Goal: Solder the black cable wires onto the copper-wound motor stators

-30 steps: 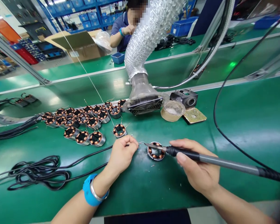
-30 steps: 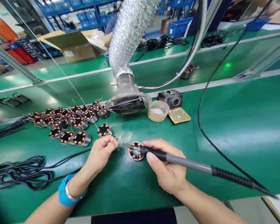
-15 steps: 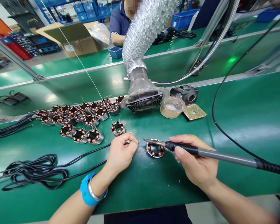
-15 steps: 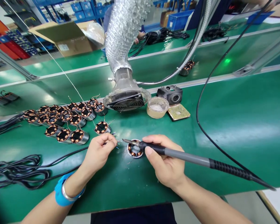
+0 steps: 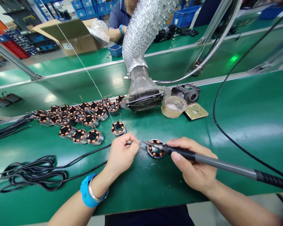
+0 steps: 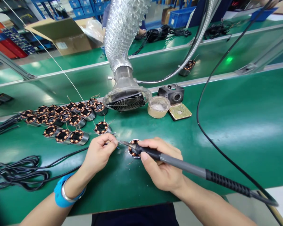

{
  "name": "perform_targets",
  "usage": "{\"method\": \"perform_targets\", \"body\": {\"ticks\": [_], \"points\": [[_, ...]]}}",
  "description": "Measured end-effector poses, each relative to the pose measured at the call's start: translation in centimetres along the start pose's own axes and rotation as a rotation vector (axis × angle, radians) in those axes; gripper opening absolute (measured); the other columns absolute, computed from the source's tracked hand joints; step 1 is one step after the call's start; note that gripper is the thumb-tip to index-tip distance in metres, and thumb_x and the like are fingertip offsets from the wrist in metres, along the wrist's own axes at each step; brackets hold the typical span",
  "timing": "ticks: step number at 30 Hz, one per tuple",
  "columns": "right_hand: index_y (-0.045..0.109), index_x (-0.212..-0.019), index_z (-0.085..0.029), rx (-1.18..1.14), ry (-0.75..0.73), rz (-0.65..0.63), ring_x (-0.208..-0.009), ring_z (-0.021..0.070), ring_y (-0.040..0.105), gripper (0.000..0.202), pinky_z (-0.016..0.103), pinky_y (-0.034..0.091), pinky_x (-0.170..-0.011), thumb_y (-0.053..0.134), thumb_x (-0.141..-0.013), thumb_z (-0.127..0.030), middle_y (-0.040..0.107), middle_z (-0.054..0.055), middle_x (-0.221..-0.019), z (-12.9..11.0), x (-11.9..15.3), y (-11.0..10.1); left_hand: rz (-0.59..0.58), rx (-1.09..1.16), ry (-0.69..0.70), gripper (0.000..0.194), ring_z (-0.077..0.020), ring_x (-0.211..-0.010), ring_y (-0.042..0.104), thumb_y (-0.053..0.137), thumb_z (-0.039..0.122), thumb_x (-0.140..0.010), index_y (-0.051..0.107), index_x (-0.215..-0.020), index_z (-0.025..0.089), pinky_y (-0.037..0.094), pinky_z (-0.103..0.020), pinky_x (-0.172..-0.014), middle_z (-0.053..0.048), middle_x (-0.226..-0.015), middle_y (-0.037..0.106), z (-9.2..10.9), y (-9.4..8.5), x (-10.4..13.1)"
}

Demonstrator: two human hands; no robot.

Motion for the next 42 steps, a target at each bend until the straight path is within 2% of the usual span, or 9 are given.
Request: {"method": "perform_targets", "body": {"ticks": [4, 9, 16, 27, 42], "points": [[0.065, -0.101, -0.019, 0.012, -0.128, -0.018, -0.053, 0.0118, 0.056, 0.024, 0.025, 0.046, -0.046, 0.058, -0.08, -0.01, 0.065, 0.002, -0.071, -0.9, -0.3, 0.2, 0.004, -0.007, -0.007, 0.019, -0.007, -0.043, 0.031, 0.053, 0.031, -0.073, 0.054, -0.061, 0.017, 0.021, -0.019, -0.043, 0.006, -0.048, 0.038, 0.0, 0.0, 0.1], [0.064, -0.106, -0.016, 0.011, -0.253, -0.054, -0.055, 0.0138, 0.057, 0.033, 0.029, 0.048, -0.049, 0.057, -0.076, -0.005, 0.065, 0.004, -0.073, -1.2, -0.2, 0.3, 0.007, -0.01, -0.007, 0.017, -0.0071, -0.044, 0.032, 0.053, 0.029, -0.073, 0.055, -0.062, 0.017, 0.024, -0.019, -0.043, 0.006, -0.049, 0.041, -0.1, 0.0, 0.1], [0.065, -0.105, -0.014, -0.037, -0.245, -0.016, -0.057, 0.0138, 0.057, 0.033, 0.03, 0.048, -0.05, 0.056, -0.075, -0.005, 0.063, 0.003, -0.072, -1.1, -0.3, 0.0, 0.01, -0.013, -0.002, 0.015, -0.0072, -0.044, 0.033, 0.053, 0.028, -0.072, 0.055, -0.062, 0.017, 0.024, -0.019, -0.043, 0.006, -0.049, 0.041, -0.2, 0.0, 0.0], [0.064, -0.107, -0.02, 0.002, -0.219, -0.041, -0.053, 0.0152, 0.057, 0.035, 0.03, 0.047, -0.047, 0.055, -0.076, -0.007, 0.066, 0.003, -0.072, -1.2, -0.4, 0.1, 0.03, -0.007, 0.022, 0.015, -0.0077, -0.045, 0.033, 0.054, 0.026, -0.072, 0.056, -0.06, 0.018, 0.025, -0.02, -0.044, 0.006, -0.05, 0.042, -0.1, 0.0, 0.0], [0.064, -0.106, -0.017, -0.015, -0.284, -0.03, -0.05, 0.0148, 0.056, 0.037, 0.029, 0.047, -0.044, 0.058, -0.073, -0.005, 0.064, 0.003, -0.067, -1.1, -0.3, 0.6, 0.021, -0.002, -0.001, 0.015, -0.0076, -0.045, 0.033, 0.053, 0.027, -0.071, 0.056, -0.06, 0.017, 0.025, -0.02, -0.044, 0.006, -0.049, 0.041, -0.1, -0.1, 0.0]]}}
Point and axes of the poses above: each hand's wrist, its own x-axis away from the middle knuckle, its own y-axis out of the palm, z = x × y, the point moved 1 cm from there along -x, towards the middle knuckle
